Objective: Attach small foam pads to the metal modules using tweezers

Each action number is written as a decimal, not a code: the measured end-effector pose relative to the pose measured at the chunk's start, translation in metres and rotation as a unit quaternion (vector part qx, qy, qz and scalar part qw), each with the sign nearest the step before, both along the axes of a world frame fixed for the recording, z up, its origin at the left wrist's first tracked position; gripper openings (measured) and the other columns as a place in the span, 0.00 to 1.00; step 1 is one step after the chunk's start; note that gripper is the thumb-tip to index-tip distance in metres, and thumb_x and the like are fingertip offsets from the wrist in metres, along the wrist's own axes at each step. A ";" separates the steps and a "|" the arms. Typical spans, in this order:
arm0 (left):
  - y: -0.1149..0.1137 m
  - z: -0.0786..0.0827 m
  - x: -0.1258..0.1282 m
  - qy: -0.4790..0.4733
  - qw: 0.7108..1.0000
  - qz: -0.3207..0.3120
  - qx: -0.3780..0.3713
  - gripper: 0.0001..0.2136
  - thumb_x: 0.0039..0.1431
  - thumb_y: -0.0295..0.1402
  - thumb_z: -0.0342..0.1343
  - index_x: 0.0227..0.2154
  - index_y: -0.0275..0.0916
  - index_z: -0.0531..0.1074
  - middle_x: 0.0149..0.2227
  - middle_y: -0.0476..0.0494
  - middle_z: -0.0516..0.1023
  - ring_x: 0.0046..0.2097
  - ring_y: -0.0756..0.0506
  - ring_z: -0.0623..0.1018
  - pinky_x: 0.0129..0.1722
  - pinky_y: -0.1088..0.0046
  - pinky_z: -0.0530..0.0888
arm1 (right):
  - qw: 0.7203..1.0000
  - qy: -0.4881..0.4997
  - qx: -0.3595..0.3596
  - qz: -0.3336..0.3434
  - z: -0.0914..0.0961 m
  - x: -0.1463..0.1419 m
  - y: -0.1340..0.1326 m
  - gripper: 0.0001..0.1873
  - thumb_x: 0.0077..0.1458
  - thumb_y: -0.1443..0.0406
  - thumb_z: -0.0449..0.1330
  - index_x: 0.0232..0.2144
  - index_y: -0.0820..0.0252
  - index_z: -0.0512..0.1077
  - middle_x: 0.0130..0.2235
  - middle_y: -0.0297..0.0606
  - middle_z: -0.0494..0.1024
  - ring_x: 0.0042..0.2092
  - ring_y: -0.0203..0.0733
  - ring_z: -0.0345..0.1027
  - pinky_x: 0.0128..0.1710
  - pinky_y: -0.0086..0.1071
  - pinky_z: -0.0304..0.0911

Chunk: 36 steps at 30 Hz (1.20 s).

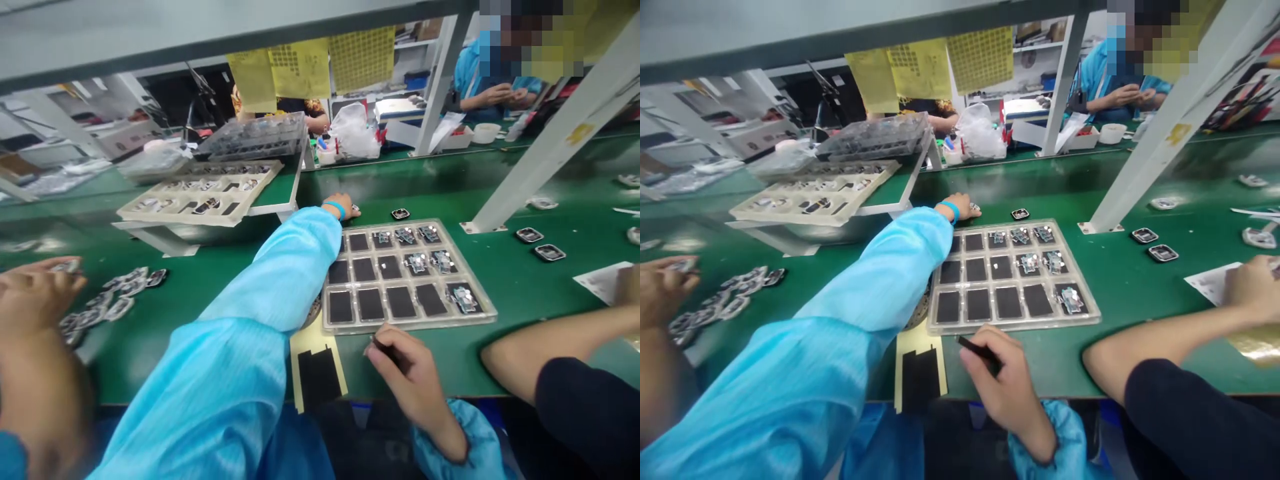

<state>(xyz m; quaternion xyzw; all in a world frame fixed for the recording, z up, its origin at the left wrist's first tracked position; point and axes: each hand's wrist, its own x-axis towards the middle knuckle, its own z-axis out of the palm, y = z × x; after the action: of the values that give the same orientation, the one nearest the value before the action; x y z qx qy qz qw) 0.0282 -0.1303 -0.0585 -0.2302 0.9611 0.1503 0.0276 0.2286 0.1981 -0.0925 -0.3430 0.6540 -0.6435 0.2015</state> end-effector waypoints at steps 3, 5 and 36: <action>-0.003 0.008 0.013 0.031 0.999 -0.006 0.028 0.28 0.56 0.40 0.68 0.49 0.17 0.73 0.56 0.16 0.73 0.60 0.31 0.74 0.60 0.59 0.68 | 0.998 -0.007 -0.065 -0.007 -0.002 0.000 0.004 0.13 0.68 0.62 0.55 0.33 0.59 0.75 0.32 0.36 0.71 0.35 0.35 0.66 0.36 0.30 0.61; -0.002 0.016 0.030 0.073 0.996 -0.006 0.050 0.27 0.59 0.41 0.63 0.48 0.15 0.72 0.53 0.23 0.75 0.58 0.36 0.75 0.59 0.65 0.68 | 0.993 0.008 -0.113 -0.016 -0.004 0.000 0.007 0.17 0.70 0.61 0.52 0.34 0.59 0.77 0.33 0.38 0.73 0.38 0.37 0.68 0.39 0.31 0.62; 0.153 -0.047 0.360 0.277 0.849 0.119 0.434 0.10 0.66 0.40 0.58 0.46 0.43 0.75 0.31 0.46 0.77 0.27 0.50 0.71 0.26 0.74 0.65 | 0.969 0.223 0.062 -0.082 0.001 0.002 -0.021 0.06 0.59 0.63 0.68 0.39 0.57 0.80 0.38 0.37 0.83 0.39 0.36 0.77 0.34 0.28 0.70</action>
<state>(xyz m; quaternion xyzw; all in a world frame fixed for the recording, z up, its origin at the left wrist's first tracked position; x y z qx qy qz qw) 0.3884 0.0228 -0.1051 -0.2565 0.7310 0.6115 -0.1609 0.2306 0.1768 -0.0912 -0.4098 0.7469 -0.5234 0.0179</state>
